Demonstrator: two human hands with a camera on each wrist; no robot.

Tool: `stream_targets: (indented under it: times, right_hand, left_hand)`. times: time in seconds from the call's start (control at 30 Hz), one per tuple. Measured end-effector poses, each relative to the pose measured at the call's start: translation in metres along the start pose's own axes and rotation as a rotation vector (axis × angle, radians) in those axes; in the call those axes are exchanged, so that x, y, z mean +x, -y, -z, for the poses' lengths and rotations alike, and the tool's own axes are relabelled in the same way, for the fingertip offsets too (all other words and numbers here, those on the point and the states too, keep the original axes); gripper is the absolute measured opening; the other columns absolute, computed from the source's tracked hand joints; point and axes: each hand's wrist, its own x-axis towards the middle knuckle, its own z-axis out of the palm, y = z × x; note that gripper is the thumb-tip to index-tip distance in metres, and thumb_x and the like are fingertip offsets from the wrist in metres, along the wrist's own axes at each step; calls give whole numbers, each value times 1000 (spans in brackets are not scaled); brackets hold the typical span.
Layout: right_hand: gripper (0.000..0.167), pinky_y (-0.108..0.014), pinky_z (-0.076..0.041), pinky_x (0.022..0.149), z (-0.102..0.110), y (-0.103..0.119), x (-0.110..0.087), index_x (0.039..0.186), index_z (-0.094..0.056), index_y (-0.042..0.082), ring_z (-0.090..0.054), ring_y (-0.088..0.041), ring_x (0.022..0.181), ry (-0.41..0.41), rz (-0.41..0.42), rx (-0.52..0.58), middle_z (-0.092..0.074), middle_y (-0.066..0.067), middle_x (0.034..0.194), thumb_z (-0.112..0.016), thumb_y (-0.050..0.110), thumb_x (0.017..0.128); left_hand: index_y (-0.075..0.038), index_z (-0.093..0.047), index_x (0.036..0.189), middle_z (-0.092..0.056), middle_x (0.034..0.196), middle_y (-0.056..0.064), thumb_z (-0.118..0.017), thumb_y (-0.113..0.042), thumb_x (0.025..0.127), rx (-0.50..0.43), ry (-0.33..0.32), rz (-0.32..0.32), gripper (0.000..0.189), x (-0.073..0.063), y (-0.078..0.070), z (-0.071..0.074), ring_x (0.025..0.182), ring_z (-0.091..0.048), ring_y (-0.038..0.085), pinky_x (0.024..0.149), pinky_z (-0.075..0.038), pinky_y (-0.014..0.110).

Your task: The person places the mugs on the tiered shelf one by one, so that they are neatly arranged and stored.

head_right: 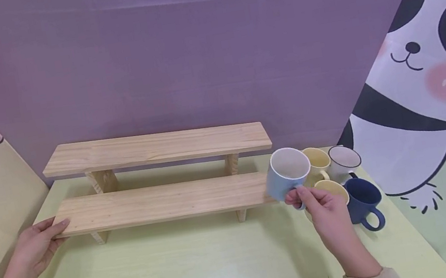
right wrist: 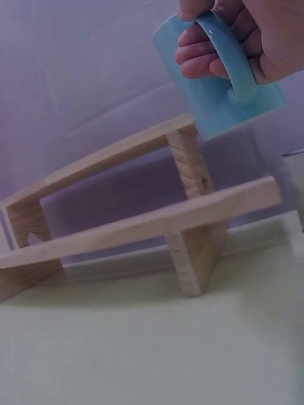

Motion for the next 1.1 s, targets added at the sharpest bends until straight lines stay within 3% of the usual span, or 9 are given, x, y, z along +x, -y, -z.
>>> stream_targets:
  times: [0.27, 0.5, 0.87, 1.1]
  right_hand:
    - [42, -17, -51, 92, -23, 31, 26, 112, -69, -11, -66, -14, 101, 38, -56, -142, -73, -6, 101, -59, 30, 106]
    - [44, -22, -52, 93, -44, 49, 51, 114, -66, -14, -65, -18, 101, 47, -53, -29, -72, -7, 98, -61, 29, 105]
    - [42, -26, -56, 85, -82, 54, 96, 107, -67, -17, -67, -21, 91, 39, 38, 58, -72, -12, 93, -63, 24, 105]
    - [40, -28, -53, 81, -109, 52, 123, 107, -70, -12, -67, -18, 93, -9, -5, 23, -72, -7, 93, -62, 27, 105]
  left_hand:
    - [23, -14, 148, -60, 99, 2, -68, -9, 100, -72, -1, 11, 79, 0, -1, 0, 85, -66, 6, 81, -59, 23]
    - [24, -15, 147, -63, 93, 0, -67, -8, 100, -116, 4, 32, 77, -1, -2, -1, 83, -67, 8, 79, -59, 23]
    - [23, -14, 148, -62, 95, 1, -69, -12, 100, -120, 3, 53, 81, -1, -1, -1, 84, -67, 7, 81, -59, 24]
    - [21, -16, 148, -63, 95, 0, -69, -12, 99, -142, 4, 67, 79, 0, -1, -2, 84, -68, 8, 81, -59, 24]
